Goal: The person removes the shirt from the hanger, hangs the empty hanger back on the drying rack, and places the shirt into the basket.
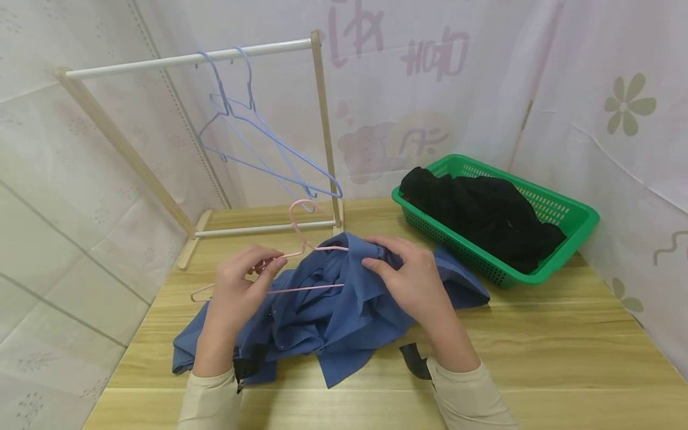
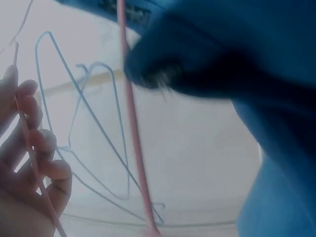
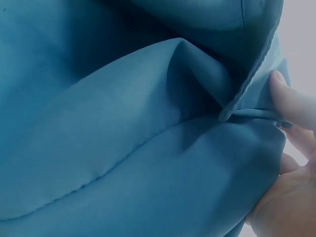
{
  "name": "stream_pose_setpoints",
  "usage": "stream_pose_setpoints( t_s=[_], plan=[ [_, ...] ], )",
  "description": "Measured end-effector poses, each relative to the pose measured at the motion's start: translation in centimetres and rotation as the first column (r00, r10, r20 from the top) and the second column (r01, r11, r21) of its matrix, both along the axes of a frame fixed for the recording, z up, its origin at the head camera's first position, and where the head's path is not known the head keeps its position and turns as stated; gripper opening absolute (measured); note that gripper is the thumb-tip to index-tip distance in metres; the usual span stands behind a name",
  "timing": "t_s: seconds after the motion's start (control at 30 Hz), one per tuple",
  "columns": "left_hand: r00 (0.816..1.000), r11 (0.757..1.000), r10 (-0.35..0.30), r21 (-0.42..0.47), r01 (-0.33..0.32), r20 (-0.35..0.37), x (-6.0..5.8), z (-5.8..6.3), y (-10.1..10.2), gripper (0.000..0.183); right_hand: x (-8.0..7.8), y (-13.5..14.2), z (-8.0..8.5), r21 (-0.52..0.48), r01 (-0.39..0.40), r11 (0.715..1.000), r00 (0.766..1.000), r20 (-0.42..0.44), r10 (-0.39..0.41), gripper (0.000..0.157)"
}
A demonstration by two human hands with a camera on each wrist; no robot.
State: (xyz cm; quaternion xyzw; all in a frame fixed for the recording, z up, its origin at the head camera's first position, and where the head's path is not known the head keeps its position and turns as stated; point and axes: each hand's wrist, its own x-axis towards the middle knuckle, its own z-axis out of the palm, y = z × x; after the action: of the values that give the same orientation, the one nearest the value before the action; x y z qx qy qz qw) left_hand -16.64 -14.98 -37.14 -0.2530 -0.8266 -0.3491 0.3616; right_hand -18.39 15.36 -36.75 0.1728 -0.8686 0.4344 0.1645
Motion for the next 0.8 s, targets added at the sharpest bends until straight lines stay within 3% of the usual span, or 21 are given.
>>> stream_pose_setpoints(
  t_s=[0.2,0.6,0.8],
  plan=[
    [1.000,1.000,0.009,0.007,-0.009,0.001,0.1,-0.4,-1.2,0.008,0.1,0.2,0.2,-0.023,-0.012,1.000,0.999,0.040,0.013,0.037],
    [0.999,1.000,0.012,0.008,-0.011,-0.041,0.6,0.4,-2.8,0.014,0.0,0.7,0.2,-0.020,0.011,1.000,0.999,0.034,-0.011,0.035],
    [1.000,1.000,0.007,0.025,-0.007,0.000,0.9,0.5,-3.7,0.013,-0.1,0.8,0.3,-0.010,0.022,1.000,0.999,0.042,-0.022,0.035]
  ],
)
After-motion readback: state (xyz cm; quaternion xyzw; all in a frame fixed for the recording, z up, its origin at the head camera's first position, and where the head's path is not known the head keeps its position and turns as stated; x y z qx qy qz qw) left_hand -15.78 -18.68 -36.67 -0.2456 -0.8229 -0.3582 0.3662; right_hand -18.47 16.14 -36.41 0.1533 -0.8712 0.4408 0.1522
